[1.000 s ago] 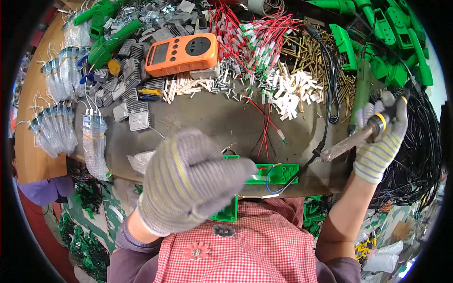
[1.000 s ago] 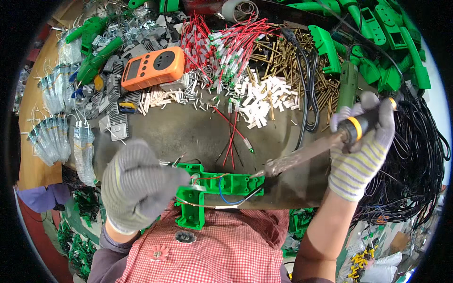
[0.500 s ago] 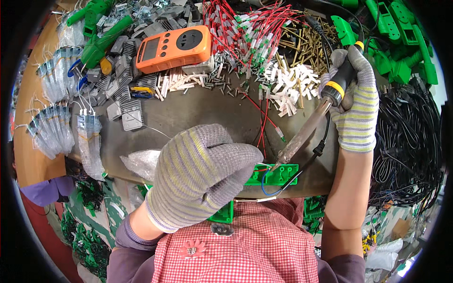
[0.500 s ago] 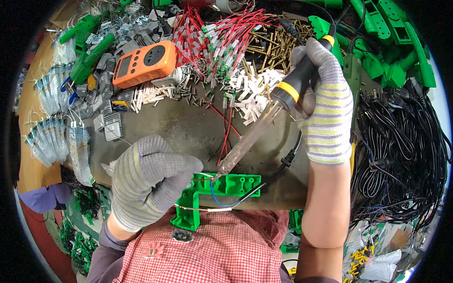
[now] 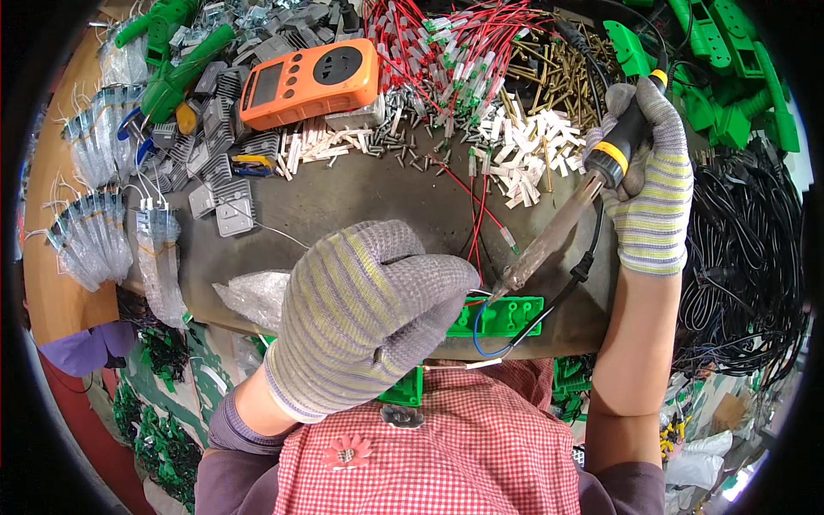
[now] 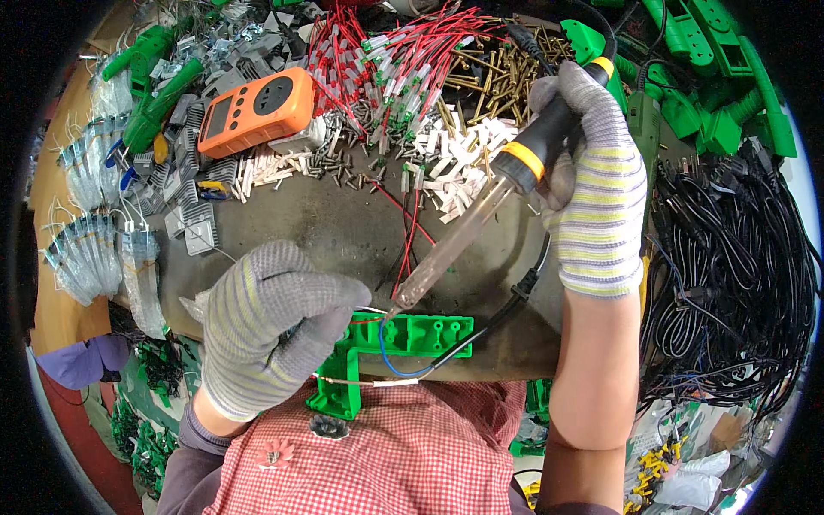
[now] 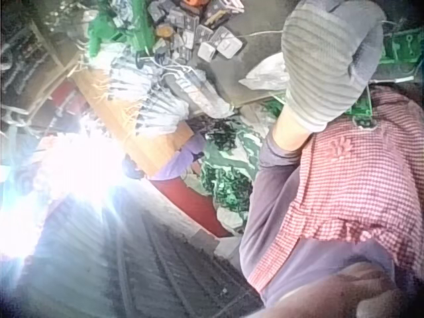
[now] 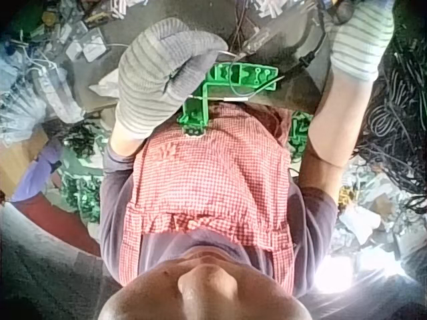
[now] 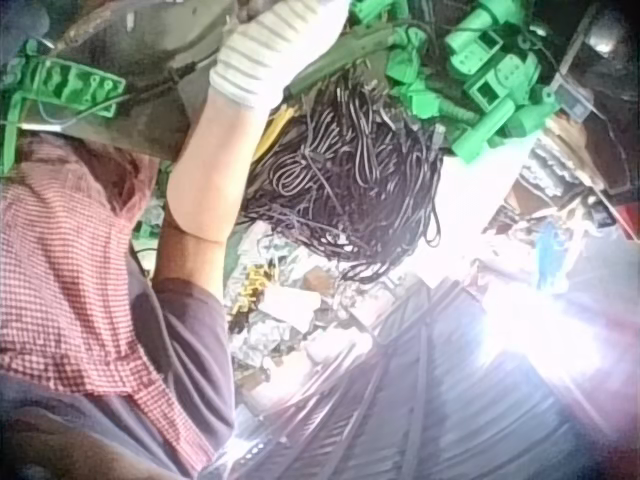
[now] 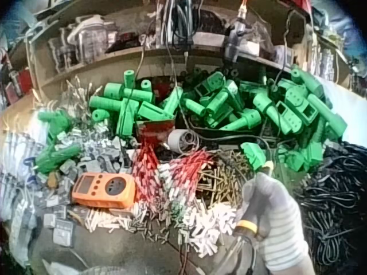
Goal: Soldering internal components and assembling the plastic housing of a power tool.
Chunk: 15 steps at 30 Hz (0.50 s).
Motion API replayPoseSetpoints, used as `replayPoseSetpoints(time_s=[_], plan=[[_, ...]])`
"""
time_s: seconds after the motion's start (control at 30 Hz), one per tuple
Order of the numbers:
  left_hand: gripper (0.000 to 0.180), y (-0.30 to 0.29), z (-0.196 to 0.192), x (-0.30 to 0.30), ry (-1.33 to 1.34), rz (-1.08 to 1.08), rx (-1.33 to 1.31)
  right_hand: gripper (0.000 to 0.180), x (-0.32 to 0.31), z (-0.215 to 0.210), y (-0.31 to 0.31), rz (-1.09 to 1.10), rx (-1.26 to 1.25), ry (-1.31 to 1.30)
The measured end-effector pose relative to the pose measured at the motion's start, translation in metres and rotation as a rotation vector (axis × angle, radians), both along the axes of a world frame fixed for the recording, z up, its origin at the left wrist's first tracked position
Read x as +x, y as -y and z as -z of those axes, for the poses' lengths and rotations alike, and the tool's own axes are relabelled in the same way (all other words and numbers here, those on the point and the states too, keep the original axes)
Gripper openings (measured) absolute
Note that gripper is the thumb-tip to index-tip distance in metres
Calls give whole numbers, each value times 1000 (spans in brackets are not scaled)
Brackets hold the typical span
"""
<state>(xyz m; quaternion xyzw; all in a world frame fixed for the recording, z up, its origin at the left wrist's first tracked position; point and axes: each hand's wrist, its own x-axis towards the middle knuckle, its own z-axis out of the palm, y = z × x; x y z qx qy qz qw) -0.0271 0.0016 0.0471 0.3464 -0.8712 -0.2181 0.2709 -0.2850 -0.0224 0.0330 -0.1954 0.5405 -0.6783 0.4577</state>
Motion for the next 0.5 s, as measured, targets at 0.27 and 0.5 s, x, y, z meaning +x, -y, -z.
replayPoseSetpoints(time_s=[0.27, 0.5], plan=[[20, -2, 5, 1, 13, -22, -50, 25, -4, 2, 3, 49, -60, 93], [15, 2, -6, 3, -67, -23, 19, 25, -11, 6, 2, 52, -75, 96]])
